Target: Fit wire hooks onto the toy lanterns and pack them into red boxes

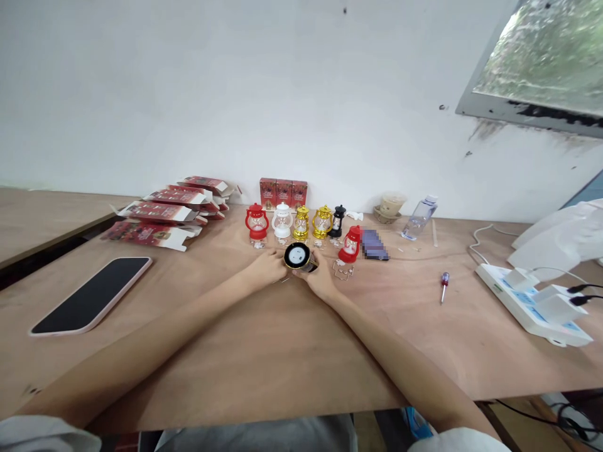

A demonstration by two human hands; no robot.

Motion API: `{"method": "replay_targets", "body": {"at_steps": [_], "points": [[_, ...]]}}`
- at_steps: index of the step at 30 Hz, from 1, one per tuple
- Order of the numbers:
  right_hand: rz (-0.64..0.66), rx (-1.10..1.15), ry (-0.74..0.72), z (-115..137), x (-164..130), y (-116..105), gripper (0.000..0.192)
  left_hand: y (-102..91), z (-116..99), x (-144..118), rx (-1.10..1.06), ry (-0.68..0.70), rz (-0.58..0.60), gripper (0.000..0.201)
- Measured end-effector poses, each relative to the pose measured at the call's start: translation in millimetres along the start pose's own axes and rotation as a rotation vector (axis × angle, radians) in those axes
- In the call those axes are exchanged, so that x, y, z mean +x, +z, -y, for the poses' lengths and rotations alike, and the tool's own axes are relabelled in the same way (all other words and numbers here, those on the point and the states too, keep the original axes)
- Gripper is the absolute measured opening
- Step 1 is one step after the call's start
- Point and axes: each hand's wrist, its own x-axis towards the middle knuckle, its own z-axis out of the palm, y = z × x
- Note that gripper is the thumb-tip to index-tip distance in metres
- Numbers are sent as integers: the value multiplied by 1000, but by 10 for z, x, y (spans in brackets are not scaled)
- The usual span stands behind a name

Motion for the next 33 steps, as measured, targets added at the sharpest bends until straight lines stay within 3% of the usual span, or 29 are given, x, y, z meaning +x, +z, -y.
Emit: {"method": "replay_targets", "body": {"at_steps": [7,20,33], "points": [[-8,19,-25,6,-5,3,50,15,-69,28,-34,-19,9,18],[-2,7,-15,70,-16,-6,50,40,255,-46,-238,-24,52,17],[-12,6,-8,57,-4,-2,50,96,208,-46,-266,-91,40,15]]}}
